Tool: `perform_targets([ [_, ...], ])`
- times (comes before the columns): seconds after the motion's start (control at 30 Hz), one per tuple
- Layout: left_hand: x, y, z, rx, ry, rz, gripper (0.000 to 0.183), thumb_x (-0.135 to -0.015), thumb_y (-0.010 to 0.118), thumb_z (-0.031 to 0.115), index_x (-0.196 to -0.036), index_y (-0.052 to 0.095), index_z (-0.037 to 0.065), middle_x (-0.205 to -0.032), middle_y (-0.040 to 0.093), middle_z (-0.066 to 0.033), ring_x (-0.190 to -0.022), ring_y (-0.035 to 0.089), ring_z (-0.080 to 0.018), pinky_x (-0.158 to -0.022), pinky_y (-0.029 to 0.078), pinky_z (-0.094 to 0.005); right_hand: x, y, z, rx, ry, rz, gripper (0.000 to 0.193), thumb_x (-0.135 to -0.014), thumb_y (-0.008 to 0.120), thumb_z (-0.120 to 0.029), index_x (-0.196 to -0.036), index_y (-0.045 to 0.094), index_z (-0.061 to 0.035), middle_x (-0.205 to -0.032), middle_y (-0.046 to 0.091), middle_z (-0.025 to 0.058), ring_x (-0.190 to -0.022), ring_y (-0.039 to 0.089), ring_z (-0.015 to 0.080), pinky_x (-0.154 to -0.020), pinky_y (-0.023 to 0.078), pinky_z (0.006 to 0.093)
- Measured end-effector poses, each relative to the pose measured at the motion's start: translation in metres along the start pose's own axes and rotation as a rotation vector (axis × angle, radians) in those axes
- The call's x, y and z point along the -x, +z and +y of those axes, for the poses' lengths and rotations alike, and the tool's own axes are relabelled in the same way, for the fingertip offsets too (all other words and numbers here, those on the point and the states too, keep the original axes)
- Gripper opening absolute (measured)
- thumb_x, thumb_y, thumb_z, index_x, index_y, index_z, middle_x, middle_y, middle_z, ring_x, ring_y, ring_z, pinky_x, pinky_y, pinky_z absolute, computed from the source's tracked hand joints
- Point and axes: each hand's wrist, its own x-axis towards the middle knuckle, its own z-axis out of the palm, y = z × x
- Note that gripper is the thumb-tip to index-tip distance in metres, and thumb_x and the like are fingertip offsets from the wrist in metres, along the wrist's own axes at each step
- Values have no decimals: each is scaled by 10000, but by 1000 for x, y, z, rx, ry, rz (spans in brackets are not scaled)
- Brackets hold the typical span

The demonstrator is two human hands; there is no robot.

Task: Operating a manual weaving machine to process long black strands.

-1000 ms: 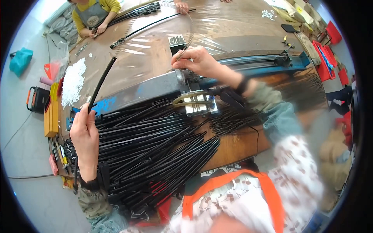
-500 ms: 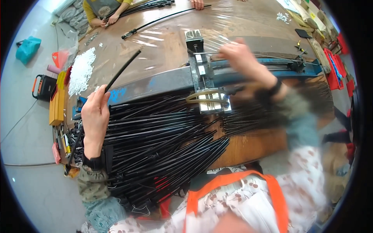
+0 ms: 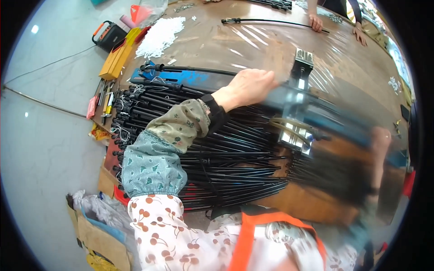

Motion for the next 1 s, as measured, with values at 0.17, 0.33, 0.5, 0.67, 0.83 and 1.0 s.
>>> perform_targets([
  [0.17,-1,7,-2,145,-66,-1,250,-956,595,276,-842,608,54,-802,665,-124,-803,656,-340,-699,505,-473,0,6,3,-5,-5,9,78,-910,612,-47,-970,628,0,-903,622,153,-900,573,337,-828,444,420],
  [0.33,-4,8,7,42,-107,-70,256,-963,586,290,-833,618,72,-798,677,-110,-787,655,-343,-683,482,-449,4,11,5,-45,42,6,78,-918,608,-53,-969,622,5,-889,609,161,-879,585,338,-796,454,411],
  [0.5,-4,11,0,90,-5,-100,268,-979,567,289,-836,564,62,-783,675,-137,-755,653,-382,-672,487,-491,15,3,12,-36,79,-40,87,-906,625,-39,-983,642,-4,-928,634,161,-936,606,343,-837,461,413],
  [0.67,-4,13,-6,72,-39,-86,224,-971,570,255,-856,559,63,-777,652,-188,-767,644,-416,-636,484,-536,-24,-13,-96,30,-67,-1,443,-822,663,38,-1254,648,-57,-1278,663,91,-1274,529,326,-1080,376,424],
  [0.83,-13,5,11,20,-139,-111,202,-973,560,252,-877,566,75,-776,659,-182,-779,646,-417,-657,498,-517,-6,-31,-145,-64,-117,58,305,-841,663,-19,-1139,683,-81,-1081,706,59,-1071,613,271,-940,405,395],
  [1.0,-12,12,12,2,-127,-146,206,-974,562,254,-879,551,72,-767,650,-191,-772,634,-429,-650,484,-517,10,-14,-171,-229,-100,35,257,-832,693,-85,-1087,688,-59,-923,700,77,-954,623,257,-856,390,386],
])
